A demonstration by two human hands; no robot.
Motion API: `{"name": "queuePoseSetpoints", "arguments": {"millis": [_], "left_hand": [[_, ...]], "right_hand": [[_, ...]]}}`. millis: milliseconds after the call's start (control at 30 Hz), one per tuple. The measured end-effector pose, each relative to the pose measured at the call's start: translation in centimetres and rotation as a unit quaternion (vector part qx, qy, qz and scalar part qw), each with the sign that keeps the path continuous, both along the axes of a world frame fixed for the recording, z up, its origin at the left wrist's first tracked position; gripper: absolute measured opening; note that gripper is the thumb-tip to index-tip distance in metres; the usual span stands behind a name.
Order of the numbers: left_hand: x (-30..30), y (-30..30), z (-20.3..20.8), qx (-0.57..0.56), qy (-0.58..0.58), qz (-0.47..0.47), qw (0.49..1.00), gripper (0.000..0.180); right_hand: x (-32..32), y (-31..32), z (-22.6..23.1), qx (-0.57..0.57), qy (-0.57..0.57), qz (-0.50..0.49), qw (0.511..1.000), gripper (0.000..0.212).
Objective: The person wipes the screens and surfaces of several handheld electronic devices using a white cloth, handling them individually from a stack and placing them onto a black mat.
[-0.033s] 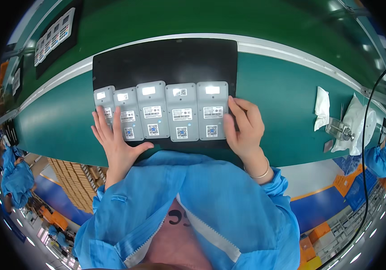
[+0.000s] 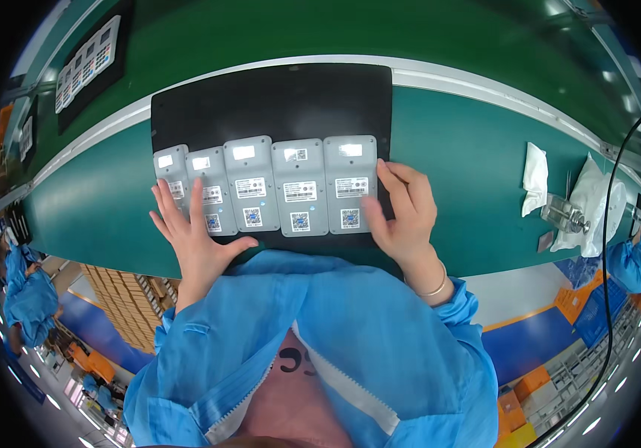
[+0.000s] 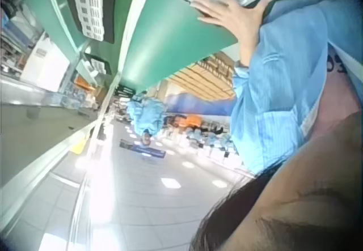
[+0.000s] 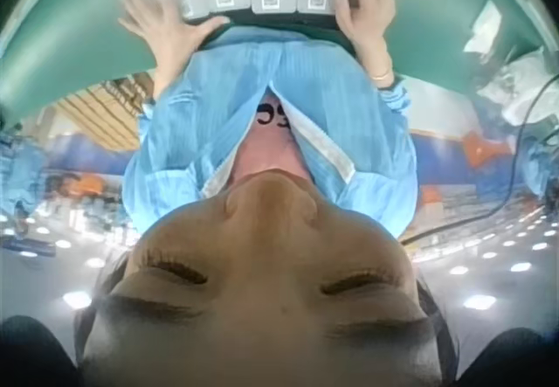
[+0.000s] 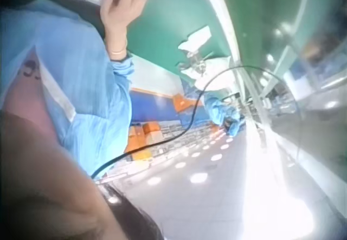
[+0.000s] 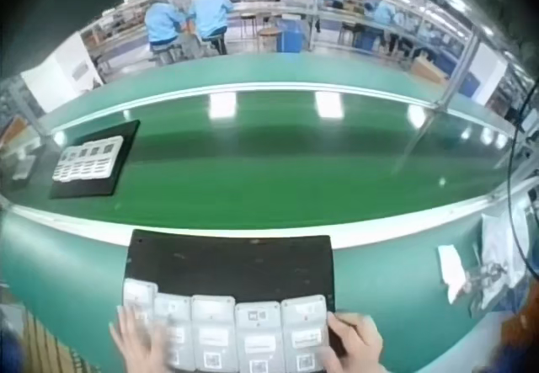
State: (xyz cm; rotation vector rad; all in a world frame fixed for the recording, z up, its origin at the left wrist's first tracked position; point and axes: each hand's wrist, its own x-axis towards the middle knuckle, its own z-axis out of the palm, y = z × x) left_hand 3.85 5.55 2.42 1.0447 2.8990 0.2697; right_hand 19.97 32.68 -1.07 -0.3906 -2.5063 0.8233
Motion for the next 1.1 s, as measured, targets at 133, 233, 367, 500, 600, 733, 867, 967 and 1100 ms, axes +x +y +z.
{"name": "queuePoseSetpoints", "arguments": {"millis": [133, 233, 367, 500, 600, 733, 867, 967, 1100], "left_hand": [[0.2, 1.3, 0.0, -0.015, 0.034, -0.037, 0.999, 0.112], [-0.3, 1.5, -0.3, -0.042, 0.038, -0.052, 0.997, 0.108], [-0.5, 1.2, -0.5, -0.039, 0.041, -0.061, 0.997, 0.105], [-1.8, -1.4, -1.2, 0.011, 0.046, -0.113, 0.992, 0.108], [-3.4, -5.6, -2.0, 0.192, -0.008, -0.044, 0.98, 0.124], [-3.2, -6.2, -2.7, 0.188, -0.124, 0.021, 0.974, 0.125], [-2.5, -5.0, -3.3, 0.23, -0.124, -0.036, 0.964, 0.125], [-1.5, -3.1, -2.9, 0.199, -0.084, -0.079, 0.973, 0.131], [-0.8, -1.3, -3.1, 0.201, -0.083, -0.056, 0.974, 0.123]], "right_hand": [[-0.5, -0.7, 0.8, 0.011, -0.036, 0.003, 0.999, 0.104], [-0.6, -1.1, 1.3, 0.067, -0.082, 0.02, 0.994, 0.11], [-0.6, -1.7, 0.8, 0.109, -0.105, 0.023, 0.988, 0.115], [-0.5, -2.1, 0.7, 0.11, -0.117, -0.01, 0.987, 0.114], [-0.6, -2.5, 0.8, 0.101, -0.114, -0.018, 0.988, 0.112], [-0.4, -2.3, 0.8, 0.086, -0.132, -0.027, 0.987, 0.112], [0.8, -1.3, 1.2, 0.08, -0.149, -0.053, 0.984, 0.115], [2.4, -0.6, 0.9, 0.096, -0.154, -0.069, 0.981, 0.115], [3.1, -0.1, 0.9, 0.105, -0.164, -0.067, 0.979, 0.117]]}}
